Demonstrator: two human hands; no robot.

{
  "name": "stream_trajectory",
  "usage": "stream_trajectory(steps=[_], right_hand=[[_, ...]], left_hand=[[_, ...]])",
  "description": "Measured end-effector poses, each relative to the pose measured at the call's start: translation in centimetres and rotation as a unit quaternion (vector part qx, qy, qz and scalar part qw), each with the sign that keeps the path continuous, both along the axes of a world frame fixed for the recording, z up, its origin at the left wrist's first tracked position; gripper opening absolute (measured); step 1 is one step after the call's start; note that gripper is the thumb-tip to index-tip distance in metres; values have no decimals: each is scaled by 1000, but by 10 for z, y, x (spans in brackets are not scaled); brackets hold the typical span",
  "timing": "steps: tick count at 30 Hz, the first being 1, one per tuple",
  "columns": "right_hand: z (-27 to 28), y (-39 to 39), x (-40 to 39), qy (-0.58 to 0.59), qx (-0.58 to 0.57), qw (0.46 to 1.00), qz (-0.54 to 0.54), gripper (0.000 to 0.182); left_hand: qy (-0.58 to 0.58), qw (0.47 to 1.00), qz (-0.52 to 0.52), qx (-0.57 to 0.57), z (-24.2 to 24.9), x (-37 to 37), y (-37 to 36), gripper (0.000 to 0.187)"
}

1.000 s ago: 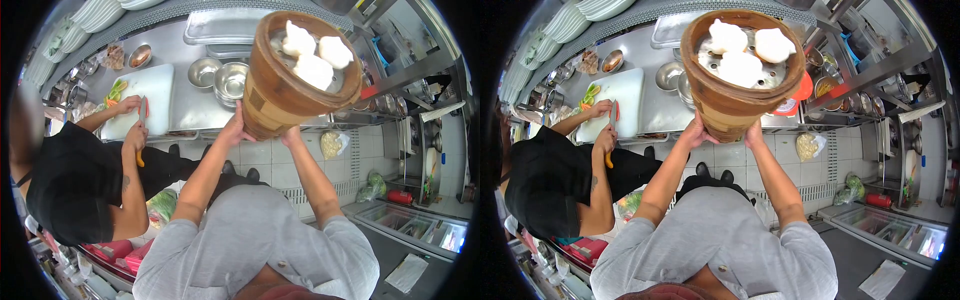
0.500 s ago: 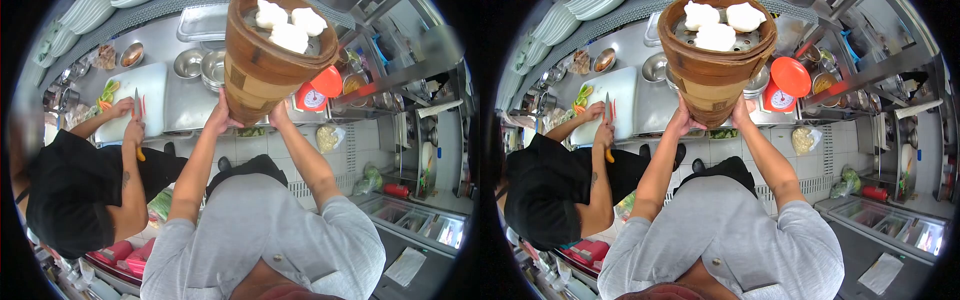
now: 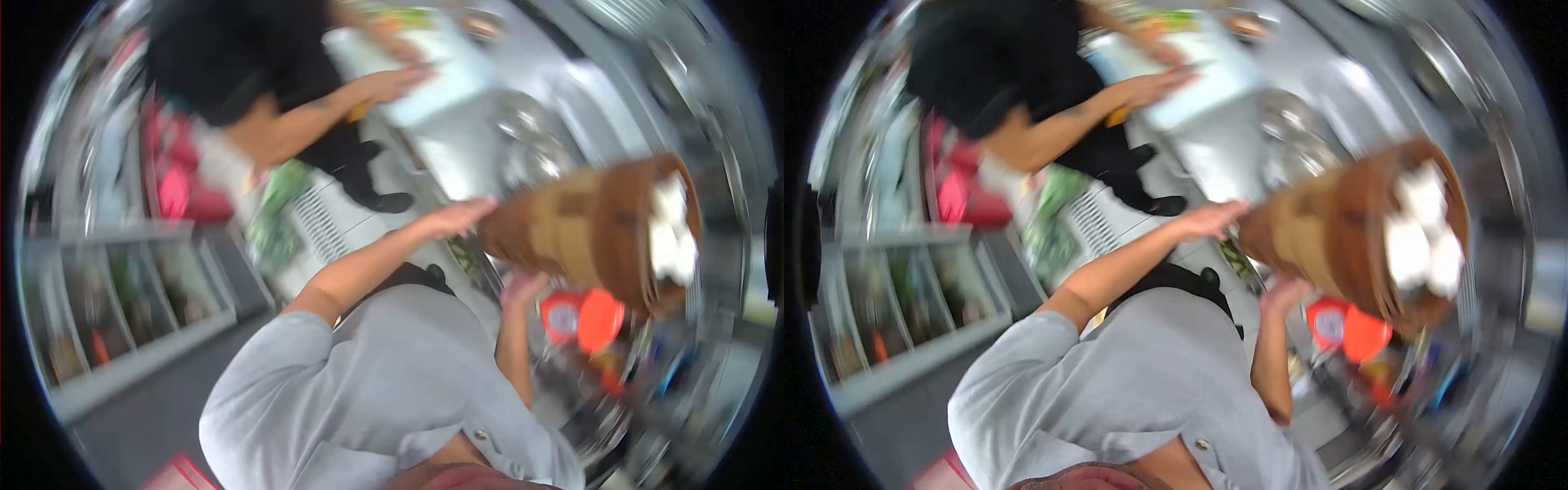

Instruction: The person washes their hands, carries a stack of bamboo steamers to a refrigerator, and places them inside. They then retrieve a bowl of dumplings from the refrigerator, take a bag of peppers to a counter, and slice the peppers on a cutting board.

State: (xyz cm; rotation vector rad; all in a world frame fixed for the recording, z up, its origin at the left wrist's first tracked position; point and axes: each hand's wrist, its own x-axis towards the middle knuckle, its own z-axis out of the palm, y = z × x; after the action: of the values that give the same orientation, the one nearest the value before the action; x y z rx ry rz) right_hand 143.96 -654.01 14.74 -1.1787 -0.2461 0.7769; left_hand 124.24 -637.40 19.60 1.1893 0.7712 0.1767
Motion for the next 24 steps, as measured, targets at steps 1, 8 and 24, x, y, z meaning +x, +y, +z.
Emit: stream_trajectory(steps=[1,8,24], right_hand=[[37,4,-13,14,2,1000,27,54],[30,-56,35,-46,-198,899,387,36],[43,43,-187,-206,-204,583,759,30]], left_hand=[[10,1000,3,11,2,-18,-8,81],[63,893,438,78,27,-244,-153,32],[489,89,813,302,308,-610,-470,54]])
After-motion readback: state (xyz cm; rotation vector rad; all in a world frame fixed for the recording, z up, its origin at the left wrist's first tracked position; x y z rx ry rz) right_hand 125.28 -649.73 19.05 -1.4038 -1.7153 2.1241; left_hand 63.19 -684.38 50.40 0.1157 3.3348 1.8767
